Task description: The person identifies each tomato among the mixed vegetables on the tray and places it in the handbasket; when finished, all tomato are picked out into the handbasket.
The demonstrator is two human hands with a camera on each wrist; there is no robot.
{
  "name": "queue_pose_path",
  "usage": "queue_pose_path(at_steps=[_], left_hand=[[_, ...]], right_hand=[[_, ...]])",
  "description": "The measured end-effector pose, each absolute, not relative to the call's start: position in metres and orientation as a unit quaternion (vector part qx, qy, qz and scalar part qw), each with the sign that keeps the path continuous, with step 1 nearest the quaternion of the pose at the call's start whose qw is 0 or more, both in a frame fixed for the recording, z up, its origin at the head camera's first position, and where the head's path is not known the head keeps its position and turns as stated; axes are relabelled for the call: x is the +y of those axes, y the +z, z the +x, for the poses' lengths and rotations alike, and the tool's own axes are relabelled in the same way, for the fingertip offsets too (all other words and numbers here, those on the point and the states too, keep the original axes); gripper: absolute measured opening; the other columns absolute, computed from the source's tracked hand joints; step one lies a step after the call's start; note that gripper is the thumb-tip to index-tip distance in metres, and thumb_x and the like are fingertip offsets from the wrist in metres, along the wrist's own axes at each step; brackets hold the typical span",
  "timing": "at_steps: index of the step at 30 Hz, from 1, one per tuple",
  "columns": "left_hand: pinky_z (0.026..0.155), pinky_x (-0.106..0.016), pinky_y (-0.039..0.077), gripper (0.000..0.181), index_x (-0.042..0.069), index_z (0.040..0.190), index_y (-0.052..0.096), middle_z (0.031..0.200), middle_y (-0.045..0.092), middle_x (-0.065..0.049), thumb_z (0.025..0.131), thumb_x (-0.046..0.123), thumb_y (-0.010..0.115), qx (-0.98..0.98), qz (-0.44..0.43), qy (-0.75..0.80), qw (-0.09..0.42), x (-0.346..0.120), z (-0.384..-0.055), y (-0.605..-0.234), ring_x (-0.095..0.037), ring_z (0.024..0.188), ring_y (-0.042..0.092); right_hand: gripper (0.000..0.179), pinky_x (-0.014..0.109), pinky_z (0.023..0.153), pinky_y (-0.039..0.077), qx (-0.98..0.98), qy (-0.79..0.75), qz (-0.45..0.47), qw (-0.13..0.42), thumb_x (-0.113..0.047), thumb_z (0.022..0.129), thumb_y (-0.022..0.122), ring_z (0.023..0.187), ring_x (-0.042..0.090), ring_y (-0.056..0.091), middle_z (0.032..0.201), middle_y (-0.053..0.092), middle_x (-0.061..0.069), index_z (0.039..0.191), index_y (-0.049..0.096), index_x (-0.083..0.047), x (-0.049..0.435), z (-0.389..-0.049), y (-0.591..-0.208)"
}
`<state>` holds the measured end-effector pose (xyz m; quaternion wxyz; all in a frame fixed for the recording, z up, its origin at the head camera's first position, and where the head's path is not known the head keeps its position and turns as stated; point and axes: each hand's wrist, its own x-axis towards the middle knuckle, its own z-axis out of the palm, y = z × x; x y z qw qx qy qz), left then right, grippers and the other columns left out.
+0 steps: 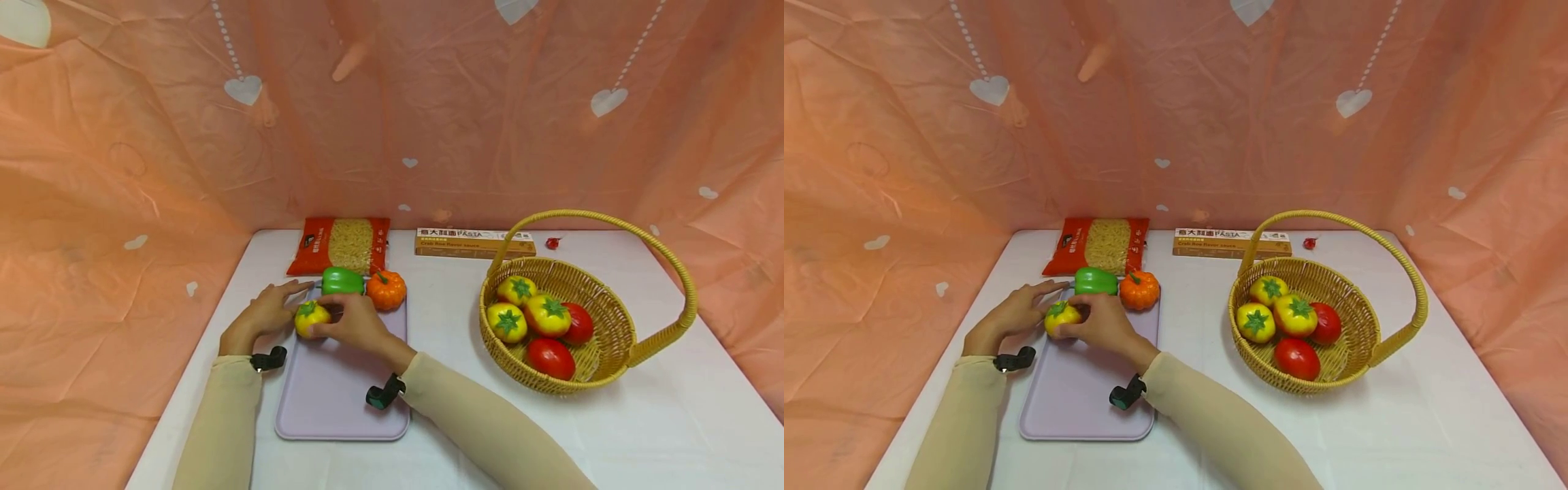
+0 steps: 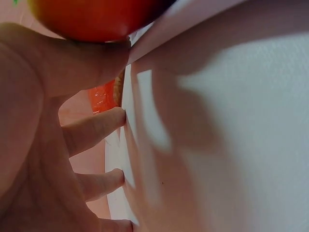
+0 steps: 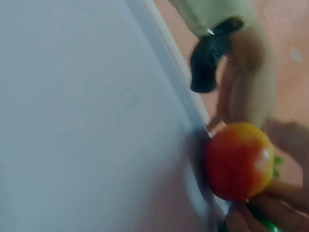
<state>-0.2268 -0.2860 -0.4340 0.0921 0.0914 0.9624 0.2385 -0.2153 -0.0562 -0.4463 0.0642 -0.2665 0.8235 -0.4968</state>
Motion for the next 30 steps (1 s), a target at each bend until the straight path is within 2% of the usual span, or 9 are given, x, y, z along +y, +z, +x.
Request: queue_pose_path(at_steps=[7, 12, 18, 24, 30], left_hand=[[0.112, -0.097, 0.017, 0.055, 0.014, 0.162, 0.055, 0.166, 0.048, -0.03, 0.107, 0.02, 0.061, 0.955, 0.084, 0.263, 0.105, -0.287, -0.229, -0.436, -0.074, 0.153, 0.024], [0.115, -0.093, 0.021, 0.055, 0.016, 0.163, 0.053, 0.167, 0.045, -0.032, 0.109, 0.024, 0.061, 0.959, 0.079, 0.248, 0.11, -0.288, -0.229, -0.435, -0.071, 0.155, 0.025], [0.113, -0.097, 0.014, 0.057, 0.013, 0.163, 0.053, 0.166, 0.045, -0.033, 0.107, 0.021, 0.063, 0.954, 0.083, 0.265, 0.11, -0.289, -0.228, -0.433, -0.073, 0.155, 0.021], [0.114, -0.096, 0.016, 0.058, 0.014, 0.164, 0.052, 0.168, 0.043, -0.033, 0.107, 0.022, 0.062, 0.958, 0.087, 0.25, 0.111, -0.288, -0.229, -0.433, -0.072, 0.155, 0.023], [0.116, -0.094, 0.017, 0.059, 0.016, 0.165, 0.051, 0.169, 0.041, -0.032, 0.107, 0.025, 0.061, 0.96, 0.078, 0.244, 0.117, -0.288, -0.23, -0.434, -0.07, 0.156, 0.023]], right_hand=[[0.051, 0.018, 0.089, 0.06, 0.835, -0.473, -0.27, 0.075, -0.015, 0.088, 0.093, 0.103, 0.016, 0.077, 0.125, 0.081, 0.012, 0.134, 0.077, -0.002, -0.057, -0.21, -0.446], [0.055, 0.017, 0.09, 0.056, 0.832, -0.469, -0.281, 0.091, -0.026, 0.088, 0.095, 0.101, 0.01, 0.07, 0.126, 0.08, 0.009, 0.137, 0.076, -0.006, -0.059, -0.21, -0.446], [0.052, 0.018, 0.095, 0.059, 0.806, -0.481, -0.323, 0.121, -0.019, 0.091, 0.091, 0.108, 0.012, 0.075, 0.129, 0.078, 0.01, 0.139, 0.074, -0.007, -0.053, -0.207, -0.443], [0.055, 0.027, 0.104, 0.062, 0.753, -0.531, -0.352, 0.163, -0.014, 0.092, 0.089, 0.123, 0.022, 0.074, 0.14, 0.074, 0.011, 0.144, 0.071, -0.006, -0.019, -0.196, -0.427], [0.054, 0.031, 0.112, 0.058, 0.706, -0.582, -0.352, 0.197, -0.01, 0.095, 0.085, 0.134, 0.024, 0.069, 0.145, 0.072, 0.011, 0.146, 0.068, -0.004, 0.037, -0.187, -0.41]])
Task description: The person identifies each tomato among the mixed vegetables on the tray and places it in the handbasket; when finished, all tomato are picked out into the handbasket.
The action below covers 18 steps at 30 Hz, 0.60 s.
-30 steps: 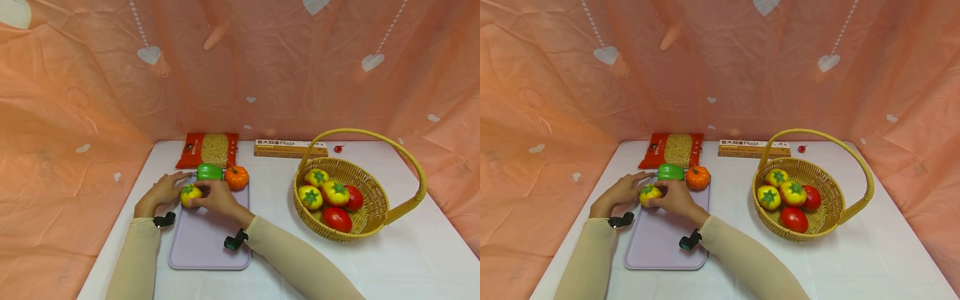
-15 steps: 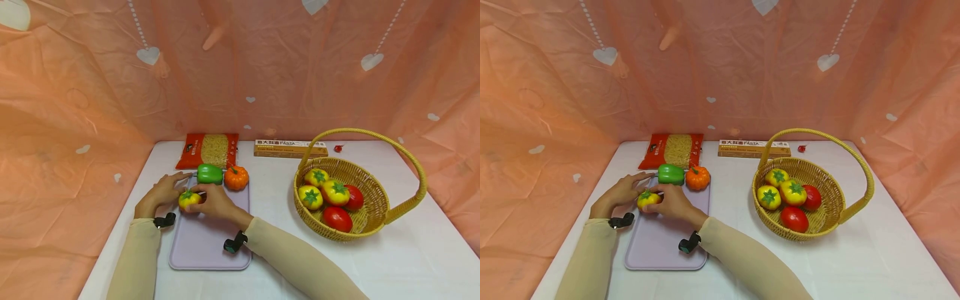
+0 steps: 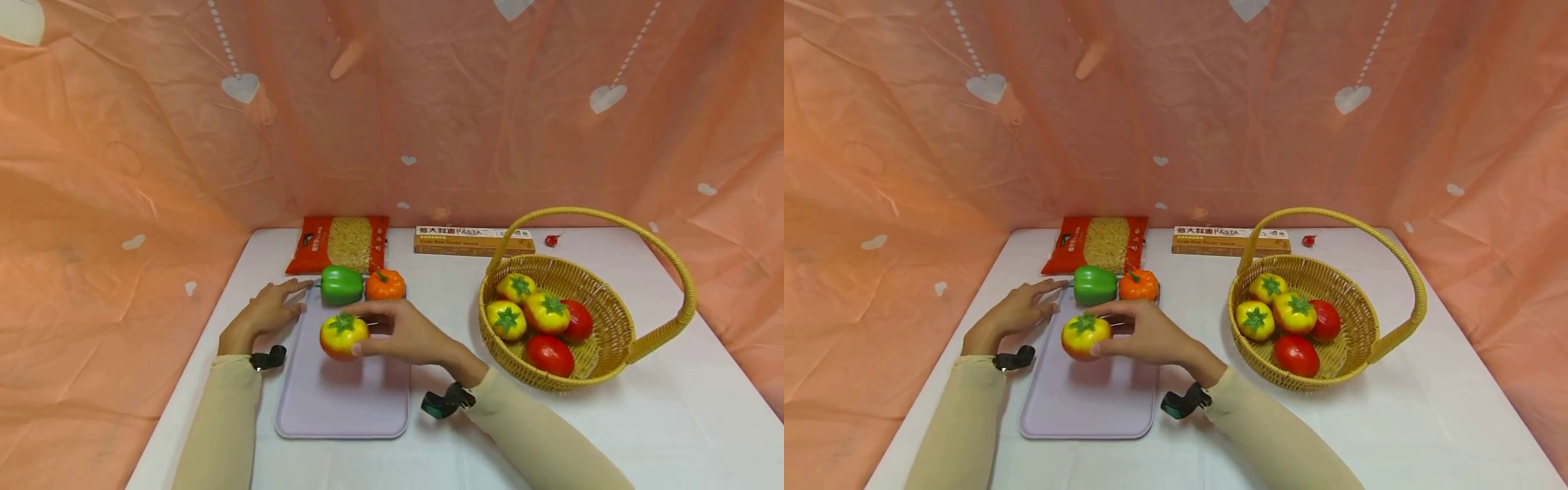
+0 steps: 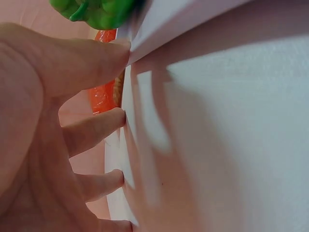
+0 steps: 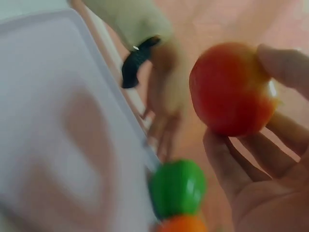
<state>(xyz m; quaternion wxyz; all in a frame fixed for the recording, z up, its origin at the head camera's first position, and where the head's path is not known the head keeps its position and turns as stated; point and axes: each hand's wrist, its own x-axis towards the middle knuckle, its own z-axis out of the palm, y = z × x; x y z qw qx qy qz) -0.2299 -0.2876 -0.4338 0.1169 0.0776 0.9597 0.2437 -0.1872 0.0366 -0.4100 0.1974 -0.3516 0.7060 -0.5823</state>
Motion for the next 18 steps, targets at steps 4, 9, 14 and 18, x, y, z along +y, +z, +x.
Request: queue_pose_path(at_steps=[4, 9, 14, 18], left_hand=[[0.117, -0.093, 0.016, 0.06, 0.017, 0.165, 0.05, 0.17, 0.04, -0.032, 0.107, 0.025, 0.062, 0.958, 0.075, 0.249, 0.12, -0.287, -0.23, -0.434, -0.07, 0.157, 0.02], [0.116, -0.094, 0.017, 0.059, 0.016, 0.164, 0.051, 0.169, 0.041, -0.033, 0.107, 0.023, 0.062, 0.959, 0.083, 0.246, 0.114, -0.287, -0.231, -0.434, -0.071, 0.156, 0.022], [0.117, -0.093, 0.018, 0.059, 0.016, 0.164, 0.051, 0.168, 0.042, -0.032, 0.107, 0.024, 0.061, 0.959, 0.079, 0.247, 0.115, -0.288, -0.23, -0.433, -0.07, 0.156, 0.022], [0.116, -0.094, 0.017, 0.059, 0.016, 0.164, 0.051, 0.168, 0.042, -0.034, 0.107, 0.025, 0.062, 0.957, 0.08, 0.253, 0.115, -0.287, -0.229, -0.435, -0.071, 0.156, 0.021]], right_hand=[[0.051, 0.032, 0.113, 0.057, 0.707, -0.596, -0.331, 0.188, -0.013, 0.097, 0.083, 0.133, 0.028, 0.069, 0.144, 0.072, 0.012, 0.145, 0.069, -0.005, 0.083, -0.179, -0.403], [0.051, 0.028, 0.11, 0.058, 0.727, -0.609, -0.278, 0.155, -0.012, 0.099, 0.082, 0.131, 0.023, 0.07, 0.149, 0.069, 0.012, 0.148, 0.067, -0.008, 0.142, -0.166, -0.398], [0.051, 0.025, 0.105, 0.06, 0.743, -0.611, -0.252, 0.106, -0.002, 0.1, 0.077, 0.128, 0.014, 0.072, 0.151, 0.065, 0.02, 0.148, 0.062, 0.003, 0.194, -0.157, -0.399], [0.05, 0.022, 0.1, 0.061, 0.764, -0.602, -0.219, 0.074, 0.002, 0.1, 0.075, 0.122, 0.008, 0.074, 0.143, 0.07, 0.004, 0.148, 0.061, 0.007, 0.229, -0.149, -0.398]])
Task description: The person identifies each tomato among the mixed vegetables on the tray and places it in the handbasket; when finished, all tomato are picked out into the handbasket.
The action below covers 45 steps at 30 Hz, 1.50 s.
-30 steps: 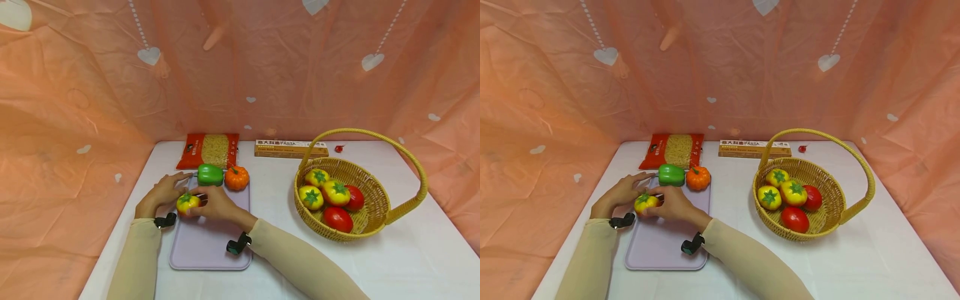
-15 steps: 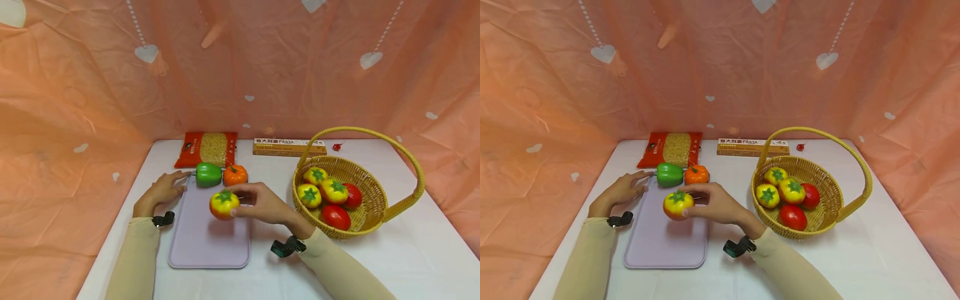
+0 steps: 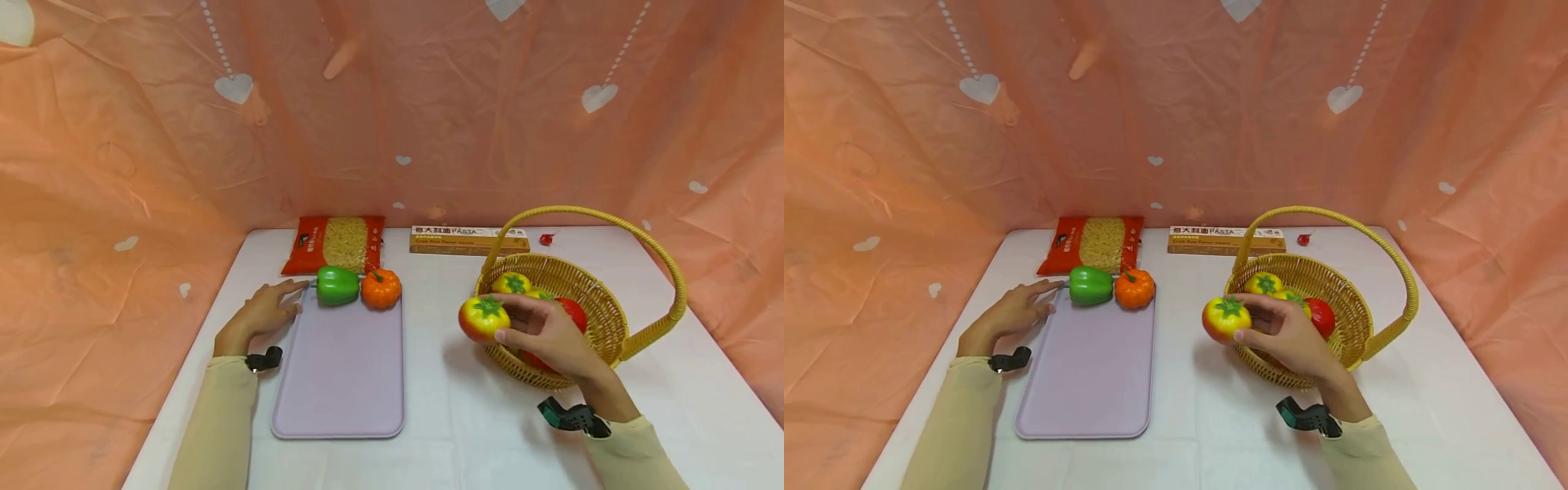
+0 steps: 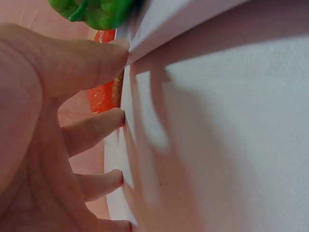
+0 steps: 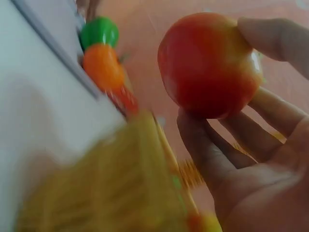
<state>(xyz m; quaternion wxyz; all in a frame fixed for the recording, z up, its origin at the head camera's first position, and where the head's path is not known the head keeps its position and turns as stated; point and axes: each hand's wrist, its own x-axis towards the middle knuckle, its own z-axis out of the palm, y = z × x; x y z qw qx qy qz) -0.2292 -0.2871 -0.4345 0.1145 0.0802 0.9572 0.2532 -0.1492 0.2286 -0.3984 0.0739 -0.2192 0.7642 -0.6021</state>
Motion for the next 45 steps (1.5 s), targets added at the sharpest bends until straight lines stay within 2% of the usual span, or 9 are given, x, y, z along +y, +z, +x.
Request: queue_pose_path(at_steps=[3, 5, 13, 19, 25, 28, 34, 40, 45], left_hand=[[0.115, -0.094, 0.018, 0.059, 0.015, 0.163, 0.052, 0.167, 0.042, -0.034, 0.106, 0.025, 0.063, 0.957, 0.084, 0.254, 0.111, -0.287, -0.228, -0.435, -0.072, 0.155, 0.022], [0.115, -0.095, 0.018, 0.059, 0.015, 0.163, 0.052, 0.167, 0.043, -0.034, 0.106, 0.024, 0.063, 0.957, 0.086, 0.254, 0.109, -0.287, -0.228, -0.435, -0.072, 0.155, 0.022], [0.114, -0.096, 0.016, 0.059, 0.014, 0.163, 0.053, 0.167, 0.043, -0.034, 0.106, 0.023, 0.063, 0.956, 0.086, 0.257, 0.108, -0.287, -0.229, -0.434, -0.073, 0.155, 0.02], [0.112, -0.097, 0.014, 0.06, 0.013, 0.163, 0.052, 0.167, 0.042, -0.036, 0.105, 0.021, 0.063, 0.956, 0.086, 0.259, 0.111, -0.286, -0.229, -0.436, -0.075, 0.154, 0.019], [0.114, -0.096, 0.015, 0.06, 0.014, 0.164, 0.051, 0.168, 0.042, -0.034, 0.106, 0.023, 0.062, 0.957, 0.079, 0.253, 0.117, -0.286, -0.23, -0.436, -0.073, 0.156, 0.019], [0.115, -0.095, 0.015, 0.059, 0.015, 0.164, 0.051, 0.167, 0.043, -0.033, 0.107, 0.023, 0.062, 0.958, 0.077, 0.252, 0.116, -0.287, -0.229, -0.435, -0.072, 0.156, 0.019], [0.115, -0.095, 0.013, 0.059, 0.014, 0.164, 0.051, 0.168, 0.041, -0.034, 0.106, 0.023, 0.062, 0.956, 0.076, 0.257, 0.12, -0.285, -0.229, -0.435, -0.072, 0.157, 0.019], [0.116, -0.094, 0.012, 0.059, 0.016, 0.165, 0.05, 0.169, 0.041, -0.032, 0.107, 0.024, 0.061, 0.957, 0.07, 0.252, 0.123, -0.285, -0.228, -0.434, -0.07, 0.158, 0.019], [0.119, -0.09, 0.02, 0.058, 0.014, 0.164, 0.051, 0.168, 0.045, -0.031, 0.108, 0.024, 0.061, 0.959, 0.078, 0.247, 0.115, -0.286, -0.228, -0.434, -0.067, 0.156, 0.027]], right_hand=[[0.048, 0.019, 0.096, 0.062, 0.783, -0.589, -0.192, 0.049, 0.003, 0.1, 0.075, 0.118, 0.003, 0.074, 0.136, 0.071, -0.012, 0.146, 0.062, 0.009, 0.249, -0.143, -0.398], [0.048, 0.017, 0.095, 0.061, 0.796, -0.577, -0.178, 0.039, 0.002, 0.1, 0.074, 0.117, 0.0, 0.073, 0.136, 0.069, -0.013, 0.146, 0.061, 0.008, 0.26, -0.14, -0.399], [0.052, 0.015, 0.092, 0.06, 0.852, -0.504, -0.132, 0.053, -0.01, 0.1, 0.081, 0.116, 0.0, 0.071, 0.149, 0.06, 0.027, 0.148, 0.064, 0.003, 0.278, -0.139, -0.402], [0.051, 0.018, 0.093, 0.061, 0.855, -0.491, -0.149, 0.078, -0.01, 0.099, 0.082, 0.12, 0.015, 0.074, 0.147, 0.063, 0.029, 0.145, 0.066, 0.003, 0.273, -0.143, -0.404], [0.05, 0.01, 0.095, 0.054, 0.898, -0.403, -0.176, 0.023, -0.02, 0.094, 0.089, 0.117, 0.017, 0.074, 0.136, 0.074, 0.017, 0.14, 0.074, -0.008, 0.267, -0.148, -0.41], [0.051, 0.021, 0.099, 0.058, 0.917, -0.361, -0.167, -0.001, -0.027, 0.092, 0.091, 0.116, 0.024, 0.073, 0.133, 0.076, 0.014, 0.138, 0.076, -0.013, 0.26, -0.152, -0.412], [0.056, 0.061, 0.108, 0.057, 0.933, -0.326, -0.153, -0.018, -0.033, 0.089, 0.093, 0.121, 0.036, 0.068, 0.133, 0.075, 0.014, 0.139, 0.075, -0.016, 0.254, -0.154, -0.414], [0.059, 0.061, 0.106, 0.058, 0.933, -0.333, -0.127, -0.038, -0.035, 0.089, 0.093, 0.123, 0.038, 0.072, 0.137, 0.076, 0.017, 0.141, 0.074, -0.015, 0.254, -0.149, -0.407], [0.055, 0.063, 0.108, 0.053, 0.928, -0.342, -0.13, -0.07, -0.029, 0.091, 0.092, 0.127, 0.043, 0.067, 0.139, 0.075, 0.019, 0.141, 0.075, -0.014, 0.254, -0.149, -0.396]])
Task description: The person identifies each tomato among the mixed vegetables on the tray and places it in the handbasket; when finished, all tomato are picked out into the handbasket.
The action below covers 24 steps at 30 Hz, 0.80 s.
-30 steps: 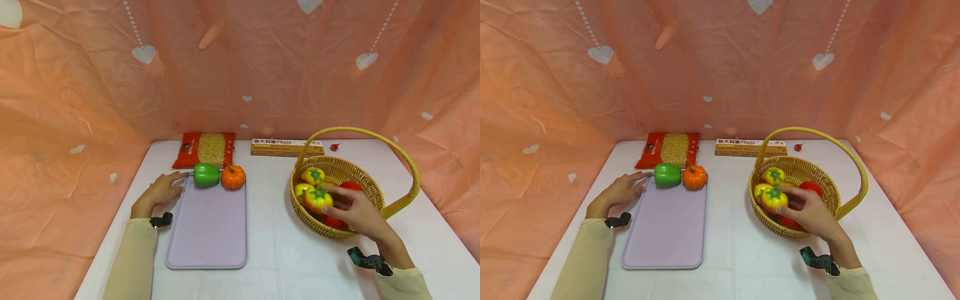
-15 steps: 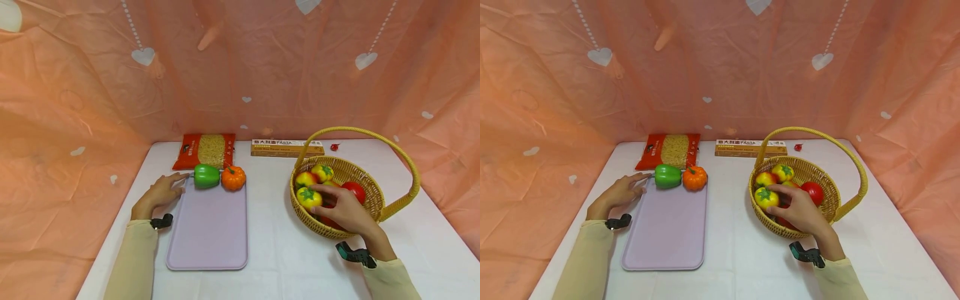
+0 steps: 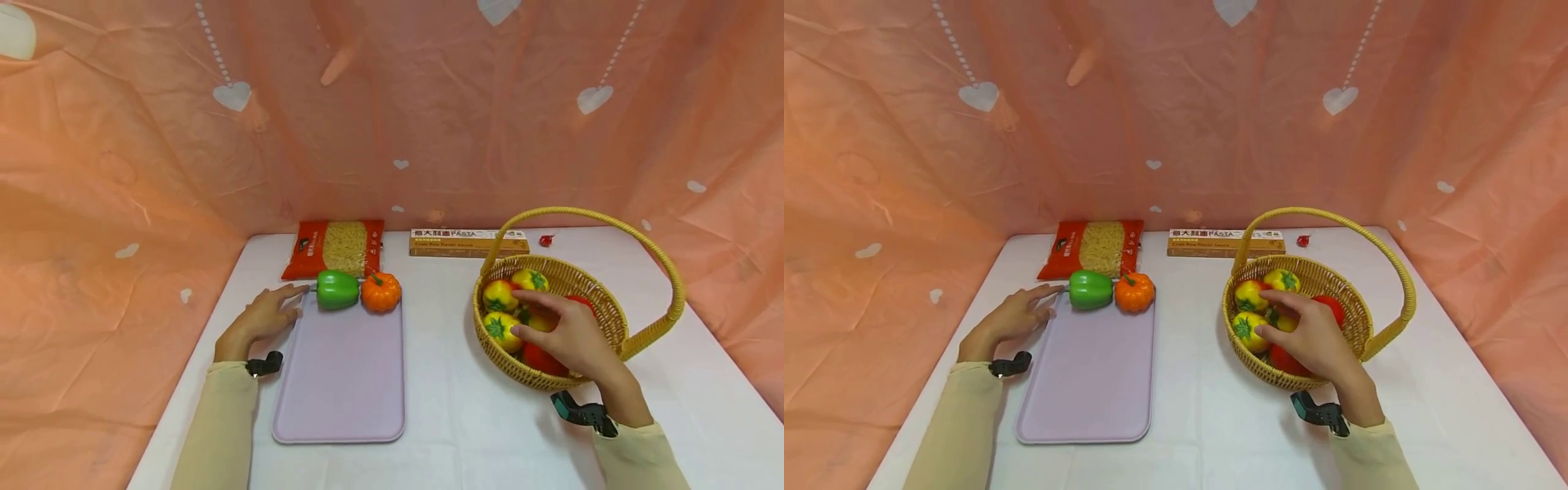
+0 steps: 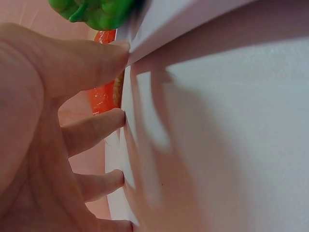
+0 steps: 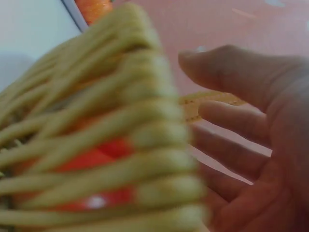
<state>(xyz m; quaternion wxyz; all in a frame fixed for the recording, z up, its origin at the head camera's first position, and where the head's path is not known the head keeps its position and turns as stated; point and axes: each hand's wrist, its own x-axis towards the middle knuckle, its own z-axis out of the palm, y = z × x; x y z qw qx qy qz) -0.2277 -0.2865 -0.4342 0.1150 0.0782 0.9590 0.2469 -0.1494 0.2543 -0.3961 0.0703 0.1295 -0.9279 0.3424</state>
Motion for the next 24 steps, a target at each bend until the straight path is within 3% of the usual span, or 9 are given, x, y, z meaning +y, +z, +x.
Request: queue_pose_path(at_steps=[4, 7, 14, 17, 20, 23, 24], left_hand=[[0.121, -0.081, 0.033, 0.056, 0.009, 0.16, 0.055, 0.161, 0.052, -0.032, 0.107, 0.02, 0.063, 0.959, 0.098, 0.251, 0.089, -0.291, -0.225, -0.429, -0.063, 0.15, 0.041], [0.121, -0.077, 0.037, 0.054, 0.006, 0.159, 0.056, 0.159, 0.055, -0.033, 0.107, 0.019, 0.065, 0.96, 0.1, 0.255, 0.063, -0.294, -0.221, -0.415, -0.06, 0.148, 0.047], [0.122, -0.073, 0.038, 0.056, 0.0, 0.16, 0.053, 0.158, 0.055, -0.032, 0.107, 0.013, 0.066, 0.964, 0.133, 0.23, -0.025, -0.291, -0.212, -0.347, -0.057, 0.146, 0.05], [0.122, -0.073, 0.038, 0.055, 0.002, 0.159, 0.054, 0.159, 0.056, -0.03, 0.106, 0.01, 0.066, 0.961, 0.151, 0.218, -0.082, -0.283, -0.204, -0.313, -0.055, 0.147, 0.051], [0.123, -0.07, 0.039, 0.055, 0.004, 0.157, 0.057, 0.157, 0.058, -0.028, 0.104, 0.008, 0.068, 0.949, 0.17, 0.217, -0.151, -0.272, -0.196, -0.286, -0.052, 0.147, 0.052], [0.124, -0.067, 0.04, 0.055, 0.005, 0.158, 0.058, 0.156, 0.059, -0.027, 0.104, 0.009, 0.07, 0.933, 0.189, 0.22, -0.212, -0.261, -0.188, -0.271, -0.051, 0.146, 0.053], [0.124, -0.067, 0.039, 0.055, 0.006, 0.158, 0.058, 0.156, 0.06, -0.026, 0.104, 0.01, 0.07, 0.928, 0.194, 0.219, -0.23, -0.256, -0.186, -0.268, -0.051, 0.146, 0.052]], right_hand=[[0.051, 0.028, 0.109, 0.05, -0.922, 0.348, 0.136, 0.102, -0.026, 0.092, 0.091, 0.128, 0.04, 0.068, 0.138, 0.076, 0.015, 0.139, 0.076, -0.013, 0.255, -0.151, -0.388], [0.049, 0.004, 0.1, 0.04, -0.914, 0.357, 0.143, 0.131, -0.024, 0.094, 0.09, 0.127, 0.04, 0.07, 0.137, 0.076, 0.015, 0.139, 0.075, -0.013, 0.255, -0.153, -0.376], [0.054, -0.001, 0.106, 0.031, -0.9, 0.327, 0.171, 0.23, -0.016, 0.09, 0.091, 0.132, 0.039, 0.067, 0.14, 0.076, 0.012, 0.141, 0.075, -0.018, 0.258, -0.156, -0.336], [0.058, 0.007, 0.111, 0.038, -0.902, 0.31, 0.163, 0.251, -0.021, 0.091, 0.09, 0.132, 0.039, 0.067, 0.141, 0.075, 0.014, 0.146, 0.072, -0.018, 0.258, -0.157, -0.324], [0.062, 0.038, 0.121, 0.048, -0.913, 0.289, 0.149, 0.247, -0.032, 0.097, 0.085, 0.135, 0.044, 0.063, 0.146, 0.07, 0.02, 0.153, 0.065, -0.015, 0.258, -0.157, -0.316], [0.07, 0.072, 0.12, 0.04, -0.929, 0.261, 0.14, 0.222, -0.043, 0.104, 0.074, 0.146, 0.052, 0.052, 0.156, 0.06, 0.026, 0.161, 0.055, -0.008, 0.258, -0.158, -0.311], [0.073, 0.073, 0.122, 0.037, -0.934, 0.251, 0.138, 0.212, -0.046, 0.105, 0.071, 0.148, 0.053, 0.048, 0.16, 0.055, 0.027, 0.163, 0.05, -0.007, 0.258, -0.158, -0.311]])
